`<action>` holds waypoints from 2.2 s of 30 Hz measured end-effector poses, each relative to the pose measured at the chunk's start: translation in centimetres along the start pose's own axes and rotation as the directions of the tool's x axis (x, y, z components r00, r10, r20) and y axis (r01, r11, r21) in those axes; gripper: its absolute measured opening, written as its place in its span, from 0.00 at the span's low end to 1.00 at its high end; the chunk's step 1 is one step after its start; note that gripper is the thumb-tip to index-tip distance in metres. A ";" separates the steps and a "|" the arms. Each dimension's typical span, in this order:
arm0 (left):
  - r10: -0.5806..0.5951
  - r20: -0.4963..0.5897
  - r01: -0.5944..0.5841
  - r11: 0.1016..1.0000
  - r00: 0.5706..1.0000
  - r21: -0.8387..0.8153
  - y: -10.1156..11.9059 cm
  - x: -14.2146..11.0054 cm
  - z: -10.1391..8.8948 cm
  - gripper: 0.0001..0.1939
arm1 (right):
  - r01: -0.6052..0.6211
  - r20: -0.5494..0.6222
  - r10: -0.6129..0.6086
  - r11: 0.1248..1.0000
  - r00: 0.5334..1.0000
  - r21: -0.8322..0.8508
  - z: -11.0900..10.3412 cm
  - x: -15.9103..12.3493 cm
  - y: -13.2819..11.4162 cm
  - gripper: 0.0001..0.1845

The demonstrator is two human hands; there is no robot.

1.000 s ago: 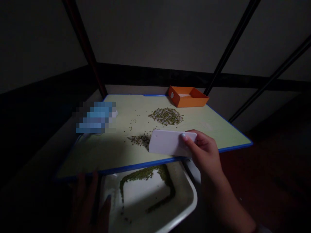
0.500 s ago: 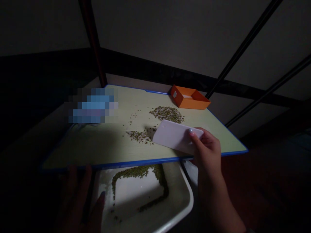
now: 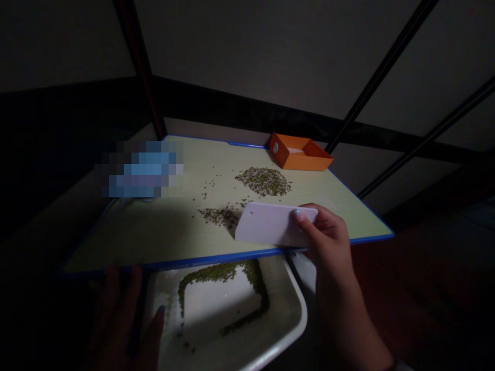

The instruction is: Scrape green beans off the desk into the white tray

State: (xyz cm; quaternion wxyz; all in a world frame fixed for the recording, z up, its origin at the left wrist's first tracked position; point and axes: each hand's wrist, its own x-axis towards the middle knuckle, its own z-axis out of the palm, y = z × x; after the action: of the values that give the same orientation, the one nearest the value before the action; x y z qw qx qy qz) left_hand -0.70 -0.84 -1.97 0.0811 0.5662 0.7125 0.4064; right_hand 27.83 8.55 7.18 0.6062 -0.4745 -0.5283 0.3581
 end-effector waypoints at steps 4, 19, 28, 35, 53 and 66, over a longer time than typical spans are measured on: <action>0.008 -0.016 -0.008 1.000 1.000 0.014 0.1 -0.2 0.1 0.32 | 0.019 -0.025 -0.019 1.000 1.000 -0.015 0.3 -0.3 -0.1 0.15; -0.081 0.010 0.080 0.996 0.997 0.045 0.9 -0.4 -0.1 0.32 | 0.037 -0.131 -0.046 0.996 0.990 -0.076 0.8 -0.1 0.3 0.15; -0.112 0.006 0.112 0.993 0.994 0.032 1.3 -0.5 -0.2 0.31 | 0.065 -0.055 -0.073 0.990 0.996 -0.125 1.2 -0.5 0.0 0.16; -0.099 0.027 0.098 0.995 0.995 0.012 1.6 -0.4 -0.6 0.32 | 0.070 -0.111 -0.082 0.991 0.990 -0.112 0.6 -0.4 0.1 0.15; -0.152 0.025 0.152 0.988 0.988 -0.015 1.9 -0.3 -0.6 0.32 | 0.069 -0.054 -0.073 0.996 0.996 -0.061 -0.4 -0.7 -0.6 0.16; -0.097 0.013 0.097 0.995 0.995 0.000 1.6 -0.5 -0.3 0.32 | 0.063 -0.166 -0.079 0.993 0.983 -0.102 0.5 0.4 0.1 0.17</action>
State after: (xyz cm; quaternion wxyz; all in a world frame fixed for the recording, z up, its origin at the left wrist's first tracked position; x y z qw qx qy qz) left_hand 0.49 -1.39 -0.91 0.1053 0.5336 0.7385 0.3985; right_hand 27.41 9.04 7.19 0.6377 -0.5127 -0.5081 0.2687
